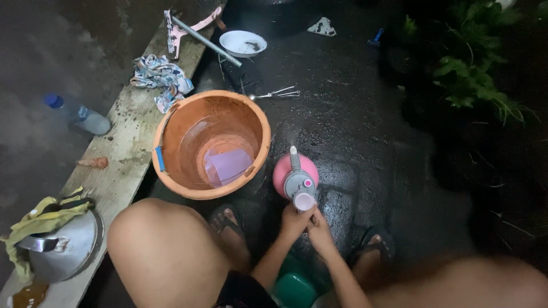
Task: Assembling a hand-held pressure sprayer by attaching the pump and nozzle head to the plastic bottle.
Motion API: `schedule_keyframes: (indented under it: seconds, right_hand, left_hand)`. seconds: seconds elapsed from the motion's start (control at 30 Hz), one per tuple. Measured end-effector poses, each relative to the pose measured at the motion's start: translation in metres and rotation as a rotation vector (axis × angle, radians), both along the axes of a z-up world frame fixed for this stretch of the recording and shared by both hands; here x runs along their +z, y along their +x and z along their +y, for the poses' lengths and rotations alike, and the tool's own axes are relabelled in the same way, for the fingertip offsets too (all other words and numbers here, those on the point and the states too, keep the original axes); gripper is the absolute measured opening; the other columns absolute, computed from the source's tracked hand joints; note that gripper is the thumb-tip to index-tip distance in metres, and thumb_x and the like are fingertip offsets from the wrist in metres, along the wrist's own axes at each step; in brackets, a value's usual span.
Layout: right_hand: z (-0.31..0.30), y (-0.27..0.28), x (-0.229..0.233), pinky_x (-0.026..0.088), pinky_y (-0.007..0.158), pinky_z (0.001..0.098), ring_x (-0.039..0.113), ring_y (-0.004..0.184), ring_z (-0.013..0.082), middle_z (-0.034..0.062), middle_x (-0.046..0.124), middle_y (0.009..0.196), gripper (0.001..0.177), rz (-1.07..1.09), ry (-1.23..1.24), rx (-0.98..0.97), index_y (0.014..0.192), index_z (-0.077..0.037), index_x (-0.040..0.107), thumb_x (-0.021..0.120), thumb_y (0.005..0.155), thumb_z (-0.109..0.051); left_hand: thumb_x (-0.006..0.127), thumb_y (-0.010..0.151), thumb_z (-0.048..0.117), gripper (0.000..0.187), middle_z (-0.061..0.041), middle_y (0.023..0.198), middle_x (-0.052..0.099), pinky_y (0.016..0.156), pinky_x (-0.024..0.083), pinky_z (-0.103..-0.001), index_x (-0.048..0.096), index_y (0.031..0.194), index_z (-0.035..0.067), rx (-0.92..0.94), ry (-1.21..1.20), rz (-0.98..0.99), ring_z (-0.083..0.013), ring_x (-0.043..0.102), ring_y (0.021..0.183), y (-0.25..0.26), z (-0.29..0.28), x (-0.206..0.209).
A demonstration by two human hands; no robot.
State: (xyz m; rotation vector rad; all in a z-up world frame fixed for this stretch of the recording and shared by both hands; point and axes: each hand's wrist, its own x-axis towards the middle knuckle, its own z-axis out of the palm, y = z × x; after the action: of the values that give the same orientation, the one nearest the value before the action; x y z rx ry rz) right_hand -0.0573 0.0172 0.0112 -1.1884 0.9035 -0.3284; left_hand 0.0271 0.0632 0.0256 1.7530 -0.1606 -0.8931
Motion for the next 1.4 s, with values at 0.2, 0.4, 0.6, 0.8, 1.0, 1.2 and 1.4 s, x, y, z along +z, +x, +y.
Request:
schedule_keyframes:
  seconds: [0.2, 0.4, 0.6, 0.8, 1.0, 1.2, 1.4]
  right_hand:
    - [-0.002, -0.001, 0.004, 0.036, 0.12, 0.0362, 0.05, 0.144, 0.0233, 0.0119, 0.053, 0.155, 0.064, -0.03, -0.056, 0.047, 0.154, -0.01, 0.044, 0.054, 0.092, 0.001]
    - [0.0, 0.0, 0.001, 0.034, 0.12, 0.0332, 0.051, 0.142, 0.021, 0.0111, 0.054, 0.155, 0.062, -0.069, -0.029, -0.012, 0.15, -0.008, 0.049, 0.058, 0.09, 0.003]
    - [0.0, 0.002, 0.017, 0.037, 0.12, 0.0351, 0.053, 0.141, 0.0226, 0.0123, 0.057, 0.152, 0.059, 0.016, -0.004, 0.01, 0.151, -0.009, 0.048, 0.054, 0.094, 0.001]
    - [-0.002, 0.001, 0.002, 0.039, 0.117, 0.034, 0.056, 0.138, 0.0223, 0.0115, 0.059, 0.15, 0.06, 0.01, -0.001, 0.007, 0.153, -0.01, 0.047, 0.054, 0.094, 0.001]
    - [0.002, 0.004, 0.031, 0.043, 0.115, 0.0356, 0.059, 0.135, 0.0221, 0.0105, 0.064, 0.146, 0.055, 0.035, -0.013, 0.034, 0.15, -0.01, 0.052, 0.055, 0.095, -0.003]
    - [-0.002, 0.004, 0.008, 0.038, 0.118, 0.035, 0.056, 0.137, 0.0217, 0.0083, 0.06, 0.15, 0.058, 0.078, -0.061, 0.05, 0.152, -0.013, 0.049, 0.057, 0.095, -0.006]
    - [-0.001, 0.003, 0.01, 0.037, 0.119, 0.0357, 0.056, 0.138, 0.0225, 0.011, 0.062, 0.147, 0.055, 0.036, -0.096, 0.055, 0.148, -0.009, 0.054, 0.052, 0.094, 0.003]
  left_hand:
    - [0.083, 0.073, 0.035, 0.045, -0.007, 0.107, 0.081, 0.085, 0.056, -0.032, 0.077, 0.11, 0.009, 0.044, -0.061, 0.026, -0.0184, 0.075, 0.105, -0.001, -0.003, -0.001]
    - [0.079, 0.076, 0.044, 0.044, -0.01, 0.102, 0.08, 0.081, 0.056, -0.035, 0.077, 0.103, 0.009, -0.037, 0.04, -0.137, -0.0224, 0.077, 0.099, 0.002, -0.005, -0.01]
    - [0.079, 0.078, 0.032, 0.041, -0.008, 0.107, 0.081, 0.086, 0.056, -0.033, 0.076, 0.11, 0.008, 0.009, -0.05, -0.007, -0.0196, 0.076, 0.105, 0.001, 0.001, 0.018]
    - [0.079, 0.076, 0.039, 0.036, -0.005, 0.093, 0.081, 0.074, 0.056, -0.034, 0.079, 0.096, 0.009, -0.023, 0.002, -0.084, -0.0184, 0.077, 0.091, 0.001, -0.004, -0.008]
    - [0.079, 0.076, 0.039, 0.038, -0.006, 0.097, 0.08, 0.08, 0.055, -0.033, 0.076, 0.1, 0.01, 0.007, 0.012, -0.005, -0.0181, 0.076, 0.096, 0.002, -0.001, 0.01]
    - [0.078, 0.078, 0.036, 0.033, -0.006, 0.09, 0.079, 0.075, 0.053, -0.034, 0.075, 0.093, 0.008, -0.015, -0.021, -0.068, -0.0174, 0.074, 0.088, 0.002, 0.0, -0.001]
    - [0.079, 0.077, 0.04, 0.031, -0.004, 0.081, 0.078, 0.069, 0.052, -0.035, 0.076, 0.084, 0.01, -0.014, -0.018, -0.121, -0.0145, 0.073, 0.08, 0.002, -0.002, -0.012]
